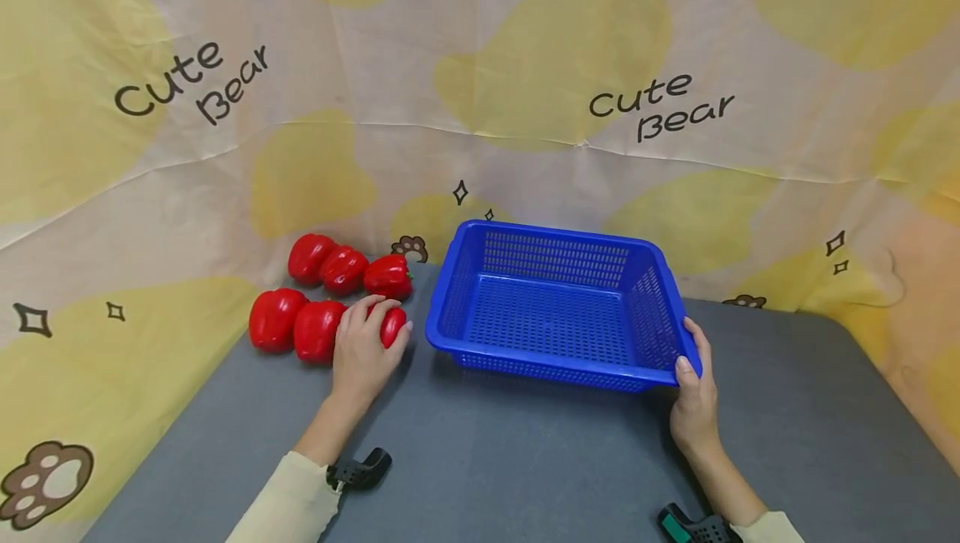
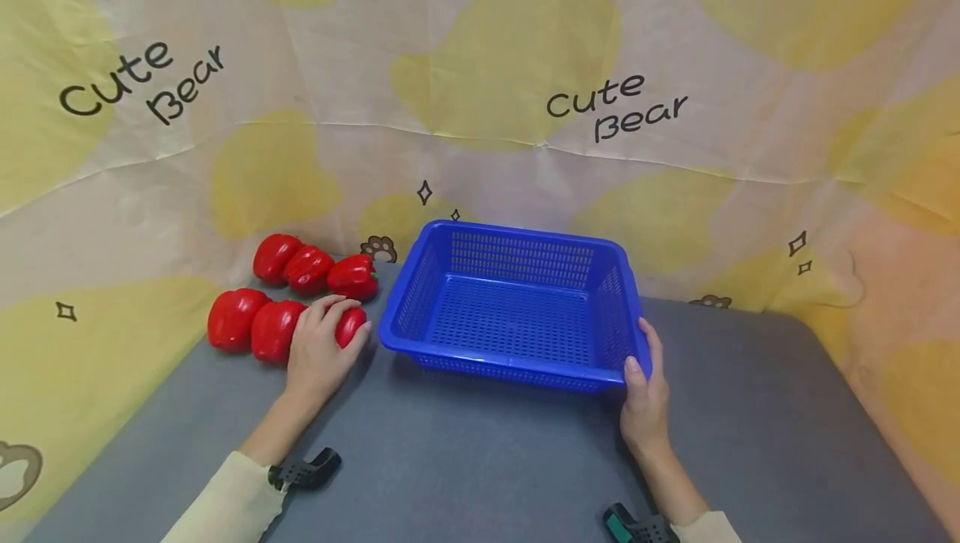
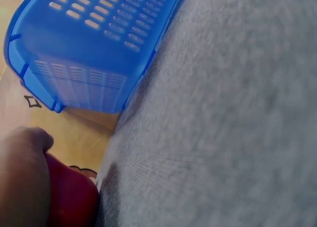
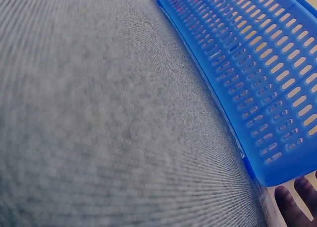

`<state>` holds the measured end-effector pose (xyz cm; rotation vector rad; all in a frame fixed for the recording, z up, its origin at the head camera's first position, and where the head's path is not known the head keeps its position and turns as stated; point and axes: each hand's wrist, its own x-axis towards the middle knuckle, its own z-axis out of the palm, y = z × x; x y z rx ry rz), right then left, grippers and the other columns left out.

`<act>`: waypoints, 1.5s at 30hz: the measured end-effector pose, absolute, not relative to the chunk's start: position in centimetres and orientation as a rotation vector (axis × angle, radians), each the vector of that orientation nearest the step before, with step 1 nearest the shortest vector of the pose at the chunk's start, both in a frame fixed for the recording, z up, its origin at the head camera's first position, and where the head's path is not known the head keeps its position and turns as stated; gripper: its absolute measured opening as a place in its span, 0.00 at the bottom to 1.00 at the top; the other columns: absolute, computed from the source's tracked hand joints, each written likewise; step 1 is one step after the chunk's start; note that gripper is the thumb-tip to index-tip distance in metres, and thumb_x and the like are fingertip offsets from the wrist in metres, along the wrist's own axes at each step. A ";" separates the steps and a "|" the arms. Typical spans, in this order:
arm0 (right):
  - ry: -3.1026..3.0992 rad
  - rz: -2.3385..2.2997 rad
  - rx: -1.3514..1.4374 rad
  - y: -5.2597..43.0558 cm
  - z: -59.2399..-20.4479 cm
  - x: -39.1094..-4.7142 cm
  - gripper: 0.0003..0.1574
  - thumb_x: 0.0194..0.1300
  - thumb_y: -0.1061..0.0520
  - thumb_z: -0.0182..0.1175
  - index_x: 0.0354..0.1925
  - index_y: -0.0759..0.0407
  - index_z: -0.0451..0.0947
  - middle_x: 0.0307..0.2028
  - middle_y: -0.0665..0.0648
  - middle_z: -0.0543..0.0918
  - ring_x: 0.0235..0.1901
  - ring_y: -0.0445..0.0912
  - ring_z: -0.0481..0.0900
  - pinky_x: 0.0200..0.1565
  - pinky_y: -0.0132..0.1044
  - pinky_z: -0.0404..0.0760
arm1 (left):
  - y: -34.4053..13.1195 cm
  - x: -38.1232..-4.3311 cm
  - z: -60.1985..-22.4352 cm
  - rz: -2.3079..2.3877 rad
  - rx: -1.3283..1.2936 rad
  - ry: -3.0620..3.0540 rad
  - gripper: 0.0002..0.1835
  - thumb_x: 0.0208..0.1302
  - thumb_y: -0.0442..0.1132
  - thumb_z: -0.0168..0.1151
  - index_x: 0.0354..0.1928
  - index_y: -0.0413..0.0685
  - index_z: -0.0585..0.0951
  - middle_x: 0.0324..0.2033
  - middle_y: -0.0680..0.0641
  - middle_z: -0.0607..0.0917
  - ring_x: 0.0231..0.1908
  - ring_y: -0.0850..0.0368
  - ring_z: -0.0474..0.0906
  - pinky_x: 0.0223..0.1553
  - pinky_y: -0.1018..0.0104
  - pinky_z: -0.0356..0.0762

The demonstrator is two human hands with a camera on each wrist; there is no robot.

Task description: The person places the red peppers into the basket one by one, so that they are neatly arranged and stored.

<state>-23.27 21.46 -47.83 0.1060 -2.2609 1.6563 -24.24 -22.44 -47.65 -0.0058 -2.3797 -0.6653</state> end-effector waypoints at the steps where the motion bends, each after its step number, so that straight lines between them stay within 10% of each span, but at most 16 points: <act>1: -2.263 1.659 0.105 21.5 -47.8 -23.3 0.38 0.74 0.47 0.39 0.79 0.38 0.50 0.76 0.57 0.60 0.61 0.38 0.67 0.54 0.16 0.70 | -22.4 -24.3 -47.7 -0.684 0.001 -2.387 0.26 0.53 0.43 0.76 0.55 0.49 0.81 0.59 0.41 0.79 0.59 0.39 0.74 0.55 0.37 0.79; 45: -2.267 1.636 0.065 21.2 -47.7 -23.0 0.37 0.74 0.46 0.38 0.79 0.37 0.51 0.76 0.57 0.61 0.63 0.38 0.67 0.56 0.17 0.66 | -22.0 -23.7 -47.9 -1.127 0.169 -2.369 0.27 0.66 0.46 0.63 0.62 0.45 0.67 0.57 0.40 0.77 0.52 0.41 0.79 0.50 0.39 0.84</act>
